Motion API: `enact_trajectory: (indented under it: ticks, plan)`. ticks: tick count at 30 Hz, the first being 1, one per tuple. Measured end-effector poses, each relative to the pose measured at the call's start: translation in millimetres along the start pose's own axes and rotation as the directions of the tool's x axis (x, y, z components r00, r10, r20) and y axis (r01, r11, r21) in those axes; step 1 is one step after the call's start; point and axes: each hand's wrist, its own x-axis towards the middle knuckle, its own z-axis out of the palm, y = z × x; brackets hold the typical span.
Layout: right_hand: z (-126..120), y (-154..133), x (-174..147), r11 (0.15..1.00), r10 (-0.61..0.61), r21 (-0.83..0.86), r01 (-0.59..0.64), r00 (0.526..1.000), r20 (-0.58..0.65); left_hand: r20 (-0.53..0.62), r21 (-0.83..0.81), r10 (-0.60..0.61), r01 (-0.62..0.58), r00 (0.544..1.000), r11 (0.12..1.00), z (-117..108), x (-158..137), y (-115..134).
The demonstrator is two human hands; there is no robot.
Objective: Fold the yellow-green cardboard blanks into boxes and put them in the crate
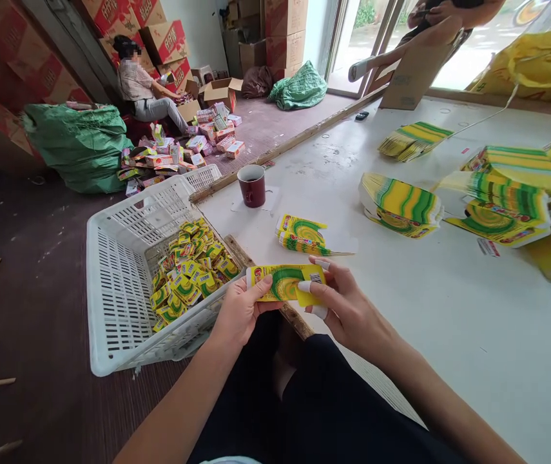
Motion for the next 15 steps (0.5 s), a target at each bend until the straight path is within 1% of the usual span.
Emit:
enact_trajectory:
  ticks: [3,5,7,9,10,11,12,13,14,15]
  plan:
    - [-0.2,0.4,1.0,0.983,0.12,0.15,-0.108,0.99,-0.072,0.06,0.05,0.019,-0.022,0.998,0.999,1.3,-4.5,-2.3]
    - [4.5,0.9,1.3,0.96,0.194,0.224,-0.167,0.975,-0.104,0.067,0.077,0.048,-0.053,0.997,0.996,2.1,-7.7,-5.9]
    - [10.7,1.5,1.2,0.943,0.234,0.264,-0.203,0.968,-0.091,0.043,0.085,0.078,-0.081,0.996,0.993,2.6,-9.6,-9.5]
    - [14.7,4.2,1.8,0.929,0.263,0.281,-0.24,0.964,-0.047,0.021,0.111,0.091,-0.093,0.996,0.989,0.2,-8.5,-10.8]
    - [15.0,7.2,2.9,0.924,0.274,0.285,-0.255,0.961,-0.027,0.004,0.131,0.113,-0.112,0.994,0.985,-3.3,-6.3,-9.5]
    - [14.1,11.9,4.7,0.923,0.282,0.278,-0.267,0.959,-0.016,-0.032,0.15,0.161,-0.155,0.986,0.976,-9.2,-3.0,-6.6]
    - [12.3,18.2,7.4,0.927,0.291,0.255,-0.276,0.957,-0.019,-0.084,0.17,0.238,-0.221,0.968,0.96,-17.7,1.5,-2.0]
    - [10.0,26.1,11.0,0.933,0.303,0.213,-0.289,0.952,-0.039,-0.154,0.193,0.342,-0.311,0.927,0.931,-28.9,7.0,4.1]
    - [7.7,35.3,15.3,0.939,0.323,0.15,-0.311,0.944,-0.07,-0.246,0.222,0.454,-0.406,0.856,0.886,-42.5,13.0,11.4]
    - [6.1,45.1,20.1,0.935,0.354,0.068,-0.349,0.929,-0.103,-0.313,0.265,0.546,-0.48,0.778,0.836,-57.9,19.1,19.1]
